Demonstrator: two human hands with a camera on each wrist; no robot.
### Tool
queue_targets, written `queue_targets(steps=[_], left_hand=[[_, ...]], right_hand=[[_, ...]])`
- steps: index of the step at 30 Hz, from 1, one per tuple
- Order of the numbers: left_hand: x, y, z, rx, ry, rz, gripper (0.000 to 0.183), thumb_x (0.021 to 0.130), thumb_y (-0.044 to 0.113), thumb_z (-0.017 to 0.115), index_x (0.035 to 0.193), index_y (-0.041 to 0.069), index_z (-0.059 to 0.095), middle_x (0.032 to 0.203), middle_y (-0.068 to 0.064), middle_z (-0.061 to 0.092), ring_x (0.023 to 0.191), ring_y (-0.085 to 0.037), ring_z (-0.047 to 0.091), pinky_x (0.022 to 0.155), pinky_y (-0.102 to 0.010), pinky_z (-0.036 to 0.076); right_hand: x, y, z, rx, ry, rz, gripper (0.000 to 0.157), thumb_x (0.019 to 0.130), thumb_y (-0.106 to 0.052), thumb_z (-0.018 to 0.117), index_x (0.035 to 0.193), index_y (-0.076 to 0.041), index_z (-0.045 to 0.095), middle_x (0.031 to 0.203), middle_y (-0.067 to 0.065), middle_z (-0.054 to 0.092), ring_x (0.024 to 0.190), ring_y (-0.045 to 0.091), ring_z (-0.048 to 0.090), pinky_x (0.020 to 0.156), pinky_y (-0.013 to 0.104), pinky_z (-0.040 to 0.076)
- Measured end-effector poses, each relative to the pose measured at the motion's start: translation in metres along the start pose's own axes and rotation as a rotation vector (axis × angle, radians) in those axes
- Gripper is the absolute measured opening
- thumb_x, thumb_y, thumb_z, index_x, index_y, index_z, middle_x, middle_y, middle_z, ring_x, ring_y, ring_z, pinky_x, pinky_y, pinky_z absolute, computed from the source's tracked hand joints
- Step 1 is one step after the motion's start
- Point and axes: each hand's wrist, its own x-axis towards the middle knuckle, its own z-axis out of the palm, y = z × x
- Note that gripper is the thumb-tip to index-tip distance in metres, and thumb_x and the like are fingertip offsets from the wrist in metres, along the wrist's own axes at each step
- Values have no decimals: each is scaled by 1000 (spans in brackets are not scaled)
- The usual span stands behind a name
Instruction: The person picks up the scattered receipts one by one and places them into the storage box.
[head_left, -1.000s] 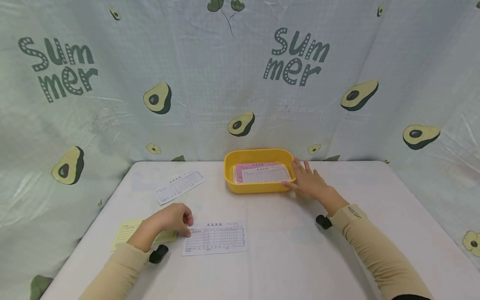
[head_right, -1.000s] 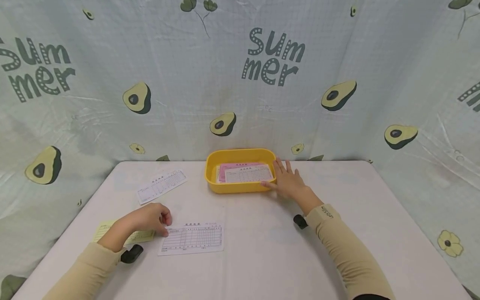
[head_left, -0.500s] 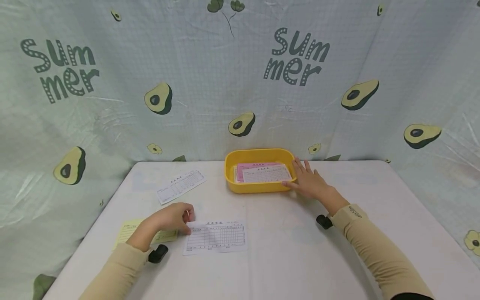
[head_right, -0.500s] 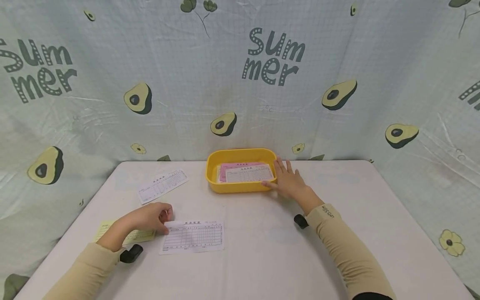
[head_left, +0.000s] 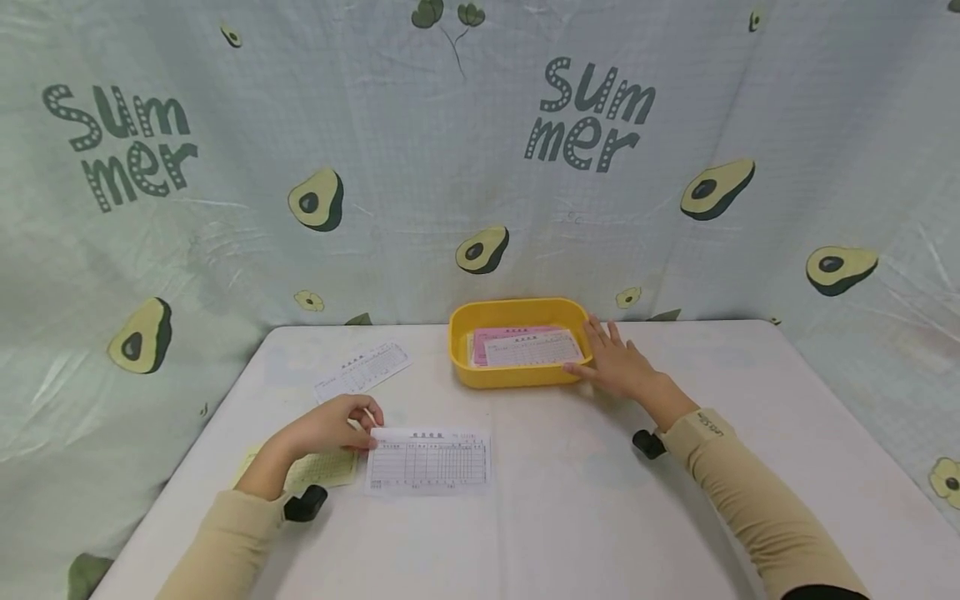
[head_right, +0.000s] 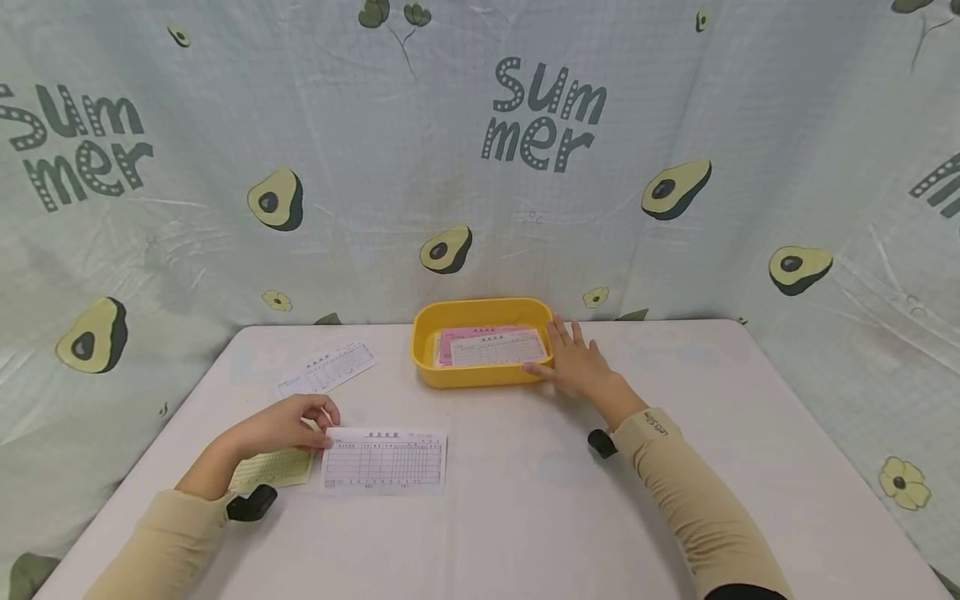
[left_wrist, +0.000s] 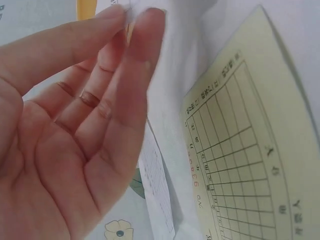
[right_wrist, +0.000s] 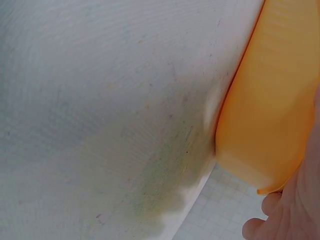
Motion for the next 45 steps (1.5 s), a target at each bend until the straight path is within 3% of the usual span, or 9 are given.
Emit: queue_targets(steps=[12, 23, 29, 37, 45], left_hand=[[2, 0, -5, -118, 104, -16, 23, 89, -4, 70, 111, -8, 64, 96, -11, 64, 85, -19, 64, 75, -31, 60], [-3, 8, -23, -174, 167, 84, 31, 93, 2, 71, 118, -12, 60, 104, -12, 67, 91, -17, 66, 85, -39, 60], [-3, 17, -28, -191, 196, 108, 34, 95, 3, 69, 123, -12, 58, 109, -13, 66, 95, -13, 66, 85, -34, 58], [1, 28, -25, -93, 245, 114, 27, 96, 5, 69, 119, -9, 64, 108, -15, 69, 93, -21, 69, 85, -45, 58], [6, 27, -17, 142, 390, -4, 21, 94, -2, 67, 115, -8, 68, 104, -18, 70, 85, -26, 72, 77, -42, 57]], right_hand=[[-1, -2, 0, 7, 0, -1, 103, 101, -62, 49, 160, 8, 3, 168, 25, -4, 152, 49, -3, 118, 69, 11], [0, -1, 1, 14, 1, -2, 103, 101, -63, 49, 160, 8, 4, 168, 25, -3, 152, 50, -3, 117, 70, 10], [0, -1, 1, 10, 2, -6, 104, 101, -64, 48, 160, 9, 4, 168, 26, -3, 152, 51, -2, 117, 71, 11], [0, -1, 0, 23, -13, 3, 106, 100, -67, 46, 160, 8, 1, 169, 25, -5, 152, 49, -3, 118, 70, 9], [1, 0, 0, 28, -20, 14, 107, 100, -68, 46, 160, 7, 0, 168, 25, -5, 152, 49, -4, 118, 69, 8]])
